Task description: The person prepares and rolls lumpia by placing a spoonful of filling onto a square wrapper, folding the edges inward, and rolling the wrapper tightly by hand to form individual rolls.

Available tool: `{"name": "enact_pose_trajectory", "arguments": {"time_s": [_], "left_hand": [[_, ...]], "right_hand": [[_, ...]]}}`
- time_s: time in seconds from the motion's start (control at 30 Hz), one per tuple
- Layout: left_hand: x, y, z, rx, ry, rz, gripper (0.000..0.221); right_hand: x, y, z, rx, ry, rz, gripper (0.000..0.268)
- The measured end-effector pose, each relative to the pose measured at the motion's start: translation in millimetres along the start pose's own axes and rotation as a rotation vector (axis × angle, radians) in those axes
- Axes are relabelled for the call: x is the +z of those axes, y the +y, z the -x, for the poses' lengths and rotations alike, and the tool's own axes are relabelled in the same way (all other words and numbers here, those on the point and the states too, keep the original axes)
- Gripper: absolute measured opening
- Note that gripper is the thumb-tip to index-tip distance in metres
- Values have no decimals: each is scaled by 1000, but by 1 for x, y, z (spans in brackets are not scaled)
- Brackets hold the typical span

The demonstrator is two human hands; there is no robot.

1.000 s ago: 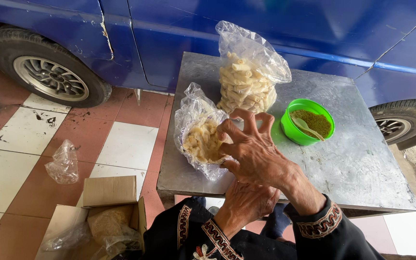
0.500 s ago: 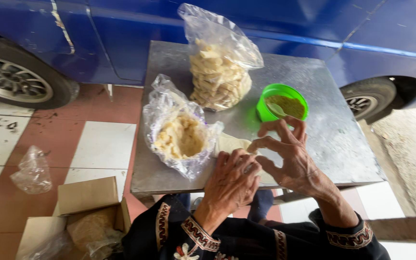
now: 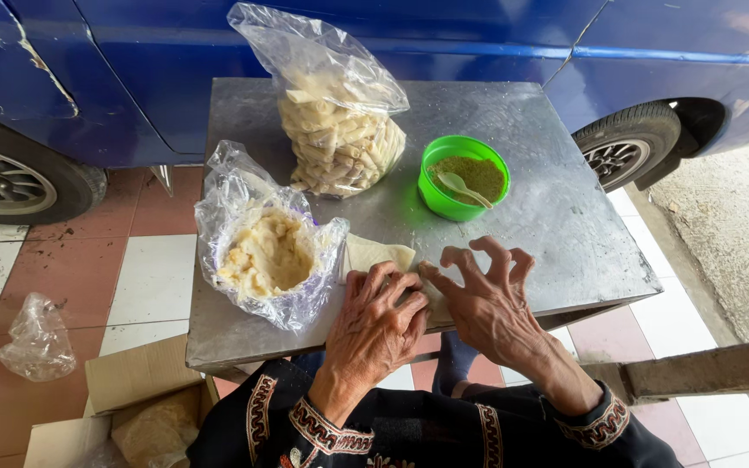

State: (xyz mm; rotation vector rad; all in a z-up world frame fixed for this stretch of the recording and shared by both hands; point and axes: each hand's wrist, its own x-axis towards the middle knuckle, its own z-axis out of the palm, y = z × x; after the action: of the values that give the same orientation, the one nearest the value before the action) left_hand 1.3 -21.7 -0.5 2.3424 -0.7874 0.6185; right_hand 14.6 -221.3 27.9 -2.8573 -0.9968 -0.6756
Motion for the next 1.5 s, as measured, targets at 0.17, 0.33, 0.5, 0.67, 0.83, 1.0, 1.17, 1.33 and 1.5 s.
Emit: {"name": "enact_pose_trajectory", "arguments": {"time_s": [0.17,0.33,0.5,0.67,0.83,1.0,1.17,1.33,1.5], "left_hand": [[-2,-1,-1,6,-14,19,18],[0,-1,0,-2,13,18,14],[3,-1,0,-9,36,32,17],[1,-2,0,6,29,27,16],[2,-2,-1,5,21,29,15],[1,-1,0,6,39,46,15],[2,-1,0,3,41,67,17],[2,-1,0,3,44,71,20],[13,-4,4,0,31,-10,13]], "right_hand": [[-5,-4,11,-59,54,130,55],[-5,8,11,84,68,-125,46],[0,10,1,89,50,-151,48],[-2,13,-1,118,27,-155,41],[4,5,-6,29,63,-116,49],[-2,9,1,3,80,-5,40],[-10,14,14,97,94,-195,30],[-25,9,-13,90,124,-432,30],[-33,-15,-48,-25,145,-471,42]]}}
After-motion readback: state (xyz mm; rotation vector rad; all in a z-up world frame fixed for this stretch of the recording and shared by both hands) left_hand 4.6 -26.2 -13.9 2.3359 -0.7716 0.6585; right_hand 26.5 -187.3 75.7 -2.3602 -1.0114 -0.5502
